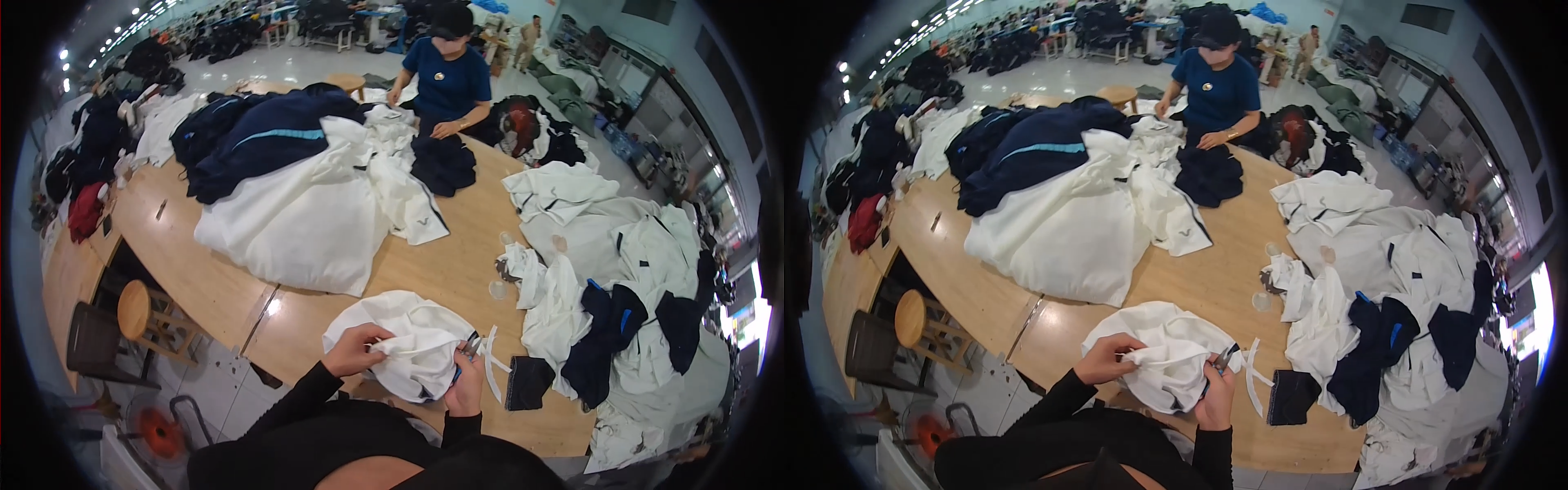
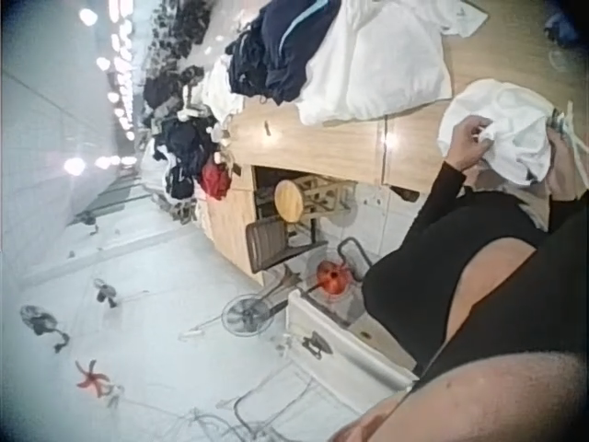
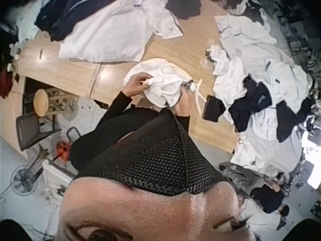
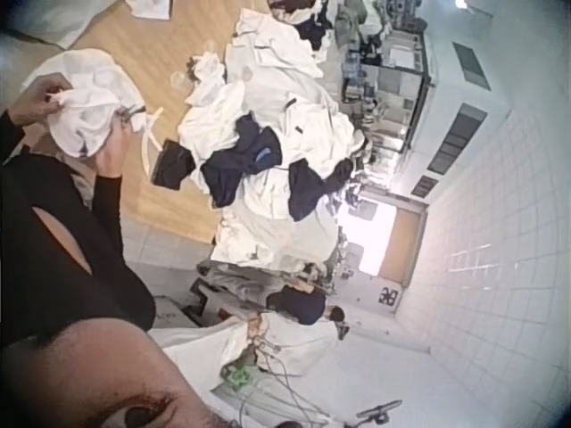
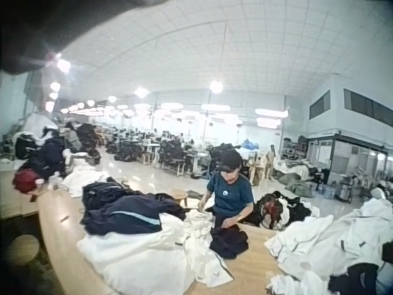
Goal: Trimming loose threads from the waistbands of white garments using snipping scissors in a garment factory.
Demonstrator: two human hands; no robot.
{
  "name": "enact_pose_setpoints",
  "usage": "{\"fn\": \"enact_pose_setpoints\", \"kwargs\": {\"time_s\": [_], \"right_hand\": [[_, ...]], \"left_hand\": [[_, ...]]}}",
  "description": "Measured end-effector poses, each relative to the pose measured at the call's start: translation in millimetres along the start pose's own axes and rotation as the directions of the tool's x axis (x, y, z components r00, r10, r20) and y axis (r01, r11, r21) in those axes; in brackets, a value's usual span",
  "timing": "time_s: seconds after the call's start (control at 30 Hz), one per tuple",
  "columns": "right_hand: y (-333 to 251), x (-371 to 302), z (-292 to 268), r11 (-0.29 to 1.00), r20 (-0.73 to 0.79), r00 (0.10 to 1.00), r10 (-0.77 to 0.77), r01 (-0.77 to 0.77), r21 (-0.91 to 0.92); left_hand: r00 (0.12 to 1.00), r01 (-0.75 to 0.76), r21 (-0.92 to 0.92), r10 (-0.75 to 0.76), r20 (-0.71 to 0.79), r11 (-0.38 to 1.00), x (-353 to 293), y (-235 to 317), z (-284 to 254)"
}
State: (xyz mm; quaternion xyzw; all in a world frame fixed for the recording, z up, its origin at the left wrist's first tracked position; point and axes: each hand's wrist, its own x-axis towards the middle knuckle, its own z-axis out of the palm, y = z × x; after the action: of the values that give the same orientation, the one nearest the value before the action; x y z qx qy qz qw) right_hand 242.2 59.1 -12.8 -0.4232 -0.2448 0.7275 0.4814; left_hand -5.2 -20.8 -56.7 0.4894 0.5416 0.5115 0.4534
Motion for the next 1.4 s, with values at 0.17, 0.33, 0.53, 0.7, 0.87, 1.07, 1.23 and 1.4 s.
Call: {"fn": "enact_pose_setpoints", "kwargs": {"time_s": [0.17, 0.33, 0.53, 0.7, 0.87, 1.07, 1.23, 1.4], "right_hand": [[-22, 5, 4, 0.998, 0.123, 0.992, -0.009, 0.017, -0.066], [-6, 21, -3, 0.712, 0.377, 0.915, -0.142, 0.359, -0.603], [-54, 48, -37, 0.984, 0.125, 0.992, -0.017, -0.006, 0.18], [-109, 16, -8, 0.84, 0.212, 0.977, 0.025, -0.136, 0.525], [-76, 10, -39, 1.0, 0.193, 0.981, -0.014, 0.018, -0.021], [-42, 5, -72, 0.997, 0.091, 0.993, 0.077, -0.075, -0.02], [-44, -6, -70, 0.997, 0.057, 0.996, 0.074, -0.073, -0.022], [-46, -14, -70, 0.998, -0.01, 0.998, 0.064, -0.064, -0.02]], "left_hand": [[0.81, 0.081, -0.397, -0.293, -0.509, 0.914, 3, -17, -29], [0.844, 0.064, -0.989, -0.536, -0.019, 0.136, 14, -38, -83], [0.947, 0.277, -0.94, -0.221, 0.232, 0.199, 25, 71, -61], [0.933, 0.109, -0.836, 0.235, 0.272, 0.537, 33, 52, -57], [0.981, 0.173, -0.974, -0.112, 0.158, 0.147, 21, 8, -55], [0.938, 0.154, -0.957, -0.342, 0.063, 0.245, -2, -2, -46], [0.935, 0.126, -0.9, -0.352, -0.032, 0.417, -9, 6, -42], [0.941, 0.137, -0.845, -0.333, -0.051, 0.517, -12, 9, -37]]}}
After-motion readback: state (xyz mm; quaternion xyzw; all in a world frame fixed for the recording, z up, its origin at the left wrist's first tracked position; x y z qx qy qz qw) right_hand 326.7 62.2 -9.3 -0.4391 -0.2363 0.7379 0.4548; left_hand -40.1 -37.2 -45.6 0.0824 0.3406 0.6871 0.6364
